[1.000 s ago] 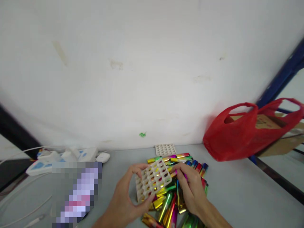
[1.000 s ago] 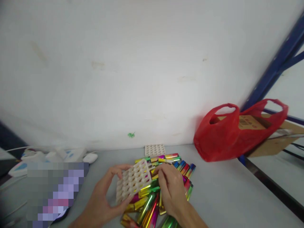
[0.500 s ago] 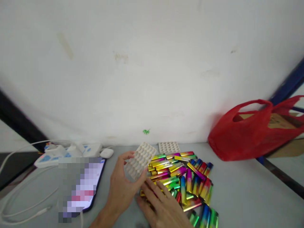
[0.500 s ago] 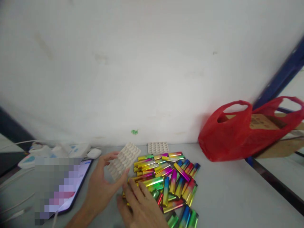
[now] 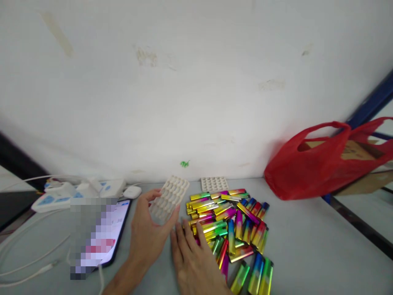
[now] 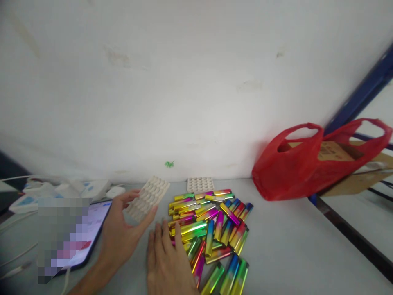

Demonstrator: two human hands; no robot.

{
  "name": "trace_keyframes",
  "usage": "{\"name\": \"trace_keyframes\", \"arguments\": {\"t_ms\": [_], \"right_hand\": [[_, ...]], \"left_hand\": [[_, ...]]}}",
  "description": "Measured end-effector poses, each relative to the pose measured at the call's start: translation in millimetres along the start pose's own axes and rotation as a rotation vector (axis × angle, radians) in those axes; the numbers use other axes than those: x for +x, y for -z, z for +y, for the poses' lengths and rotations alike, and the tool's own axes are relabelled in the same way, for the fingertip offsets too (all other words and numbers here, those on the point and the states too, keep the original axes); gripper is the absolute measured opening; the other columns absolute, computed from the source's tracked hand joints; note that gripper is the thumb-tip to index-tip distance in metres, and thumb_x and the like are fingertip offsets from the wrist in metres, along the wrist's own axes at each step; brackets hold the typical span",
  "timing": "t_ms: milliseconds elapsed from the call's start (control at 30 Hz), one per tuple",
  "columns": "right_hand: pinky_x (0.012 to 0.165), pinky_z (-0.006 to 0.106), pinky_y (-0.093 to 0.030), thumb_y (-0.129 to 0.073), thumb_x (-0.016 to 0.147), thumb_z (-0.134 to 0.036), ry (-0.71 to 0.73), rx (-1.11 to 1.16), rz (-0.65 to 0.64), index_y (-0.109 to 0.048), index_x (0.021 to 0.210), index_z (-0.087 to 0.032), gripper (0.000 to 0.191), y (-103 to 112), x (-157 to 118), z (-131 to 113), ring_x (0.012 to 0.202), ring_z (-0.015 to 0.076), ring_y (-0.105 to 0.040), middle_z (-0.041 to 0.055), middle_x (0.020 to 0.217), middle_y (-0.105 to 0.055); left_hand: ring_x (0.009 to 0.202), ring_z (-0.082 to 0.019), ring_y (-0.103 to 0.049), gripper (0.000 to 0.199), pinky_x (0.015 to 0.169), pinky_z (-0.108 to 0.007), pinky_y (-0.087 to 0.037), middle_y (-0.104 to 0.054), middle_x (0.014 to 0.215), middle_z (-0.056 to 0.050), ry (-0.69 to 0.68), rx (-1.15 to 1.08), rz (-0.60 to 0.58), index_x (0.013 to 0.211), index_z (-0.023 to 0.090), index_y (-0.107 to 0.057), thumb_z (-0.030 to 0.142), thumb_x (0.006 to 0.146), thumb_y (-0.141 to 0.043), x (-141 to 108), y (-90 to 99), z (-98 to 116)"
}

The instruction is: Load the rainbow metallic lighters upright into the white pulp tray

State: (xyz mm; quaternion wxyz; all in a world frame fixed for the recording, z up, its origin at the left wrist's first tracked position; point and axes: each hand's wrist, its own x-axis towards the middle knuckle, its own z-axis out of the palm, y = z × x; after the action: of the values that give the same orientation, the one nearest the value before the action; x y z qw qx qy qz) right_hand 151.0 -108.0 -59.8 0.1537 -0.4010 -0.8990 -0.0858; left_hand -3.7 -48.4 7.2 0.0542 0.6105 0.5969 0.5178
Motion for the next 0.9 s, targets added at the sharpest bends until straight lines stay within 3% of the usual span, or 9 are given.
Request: {"name": "trace_keyframes", "arguments": {"t_ms": [300,600,733,900], "right_hand": [[0.13,0.053,-0.04,-0.048,0.115,-0.026,0.107,0.005,-0.051,-0.052,0.161,0.004,0.055,37.9,-17.1,35.5,0.159,0.0376,-0.047,0.0237,0.168,-0.054],[0.131,0.051,-0.037,-0.05,0.117,-0.029,0.099,0.004,-0.035,-0.054,0.161,-0.005,0.051,42.9,-33.5,65.0,0.159,0.0334,-0.048,0.0153,0.169,-0.056],[0.132,0.051,-0.036,-0.057,0.115,-0.03,0.114,0.008,-0.029,-0.055,0.161,-0.006,0.052,53.6,-35.3,74.3,0.156,0.0326,-0.051,0.0145,0.167,-0.059],[0.132,0.051,-0.037,-0.068,0.109,-0.025,0.11,0.076,0.014,-0.065,0.152,-0.015,0.044,58.4,-36.5,80.7,0.146,0.03,-0.061,0.0114,0.149,-0.074]], "left_hand": [[0.117,-0.035,-0.069,0.048,0.101,-0.053,-0.058,-0.068,0.126,-0.01,-0.01,0.014,-0.029,0.126,0.025,-0.056,0.049,0.091,-0.077,-1.4,-0.7,0.4],[0.117,-0.035,-0.07,0.045,0.104,-0.053,-0.058,-0.07,0.125,-0.009,-0.098,0.006,-0.105,0.127,0.024,-0.056,0.043,0.092,-0.077,-3.2,-0.8,1.5],[0.115,-0.031,-0.072,0.047,0.103,-0.047,-0.059,-0.072,0.125,-0.008,-0.171,-0.069,-0.32,0.128,0.025,-0.057,0.034,0.088,-0.079,-0.2,7.5,2.4],[0.114,-0.026,-0.07,0.04,0.1,-0.037,-0.057,-0.072,0.121,-0.003,-0.148,-0.328,-0.805,0.106,0.028,-0.055,0.022,0.076,-0.081,4.5,23.9,11.4]]}}
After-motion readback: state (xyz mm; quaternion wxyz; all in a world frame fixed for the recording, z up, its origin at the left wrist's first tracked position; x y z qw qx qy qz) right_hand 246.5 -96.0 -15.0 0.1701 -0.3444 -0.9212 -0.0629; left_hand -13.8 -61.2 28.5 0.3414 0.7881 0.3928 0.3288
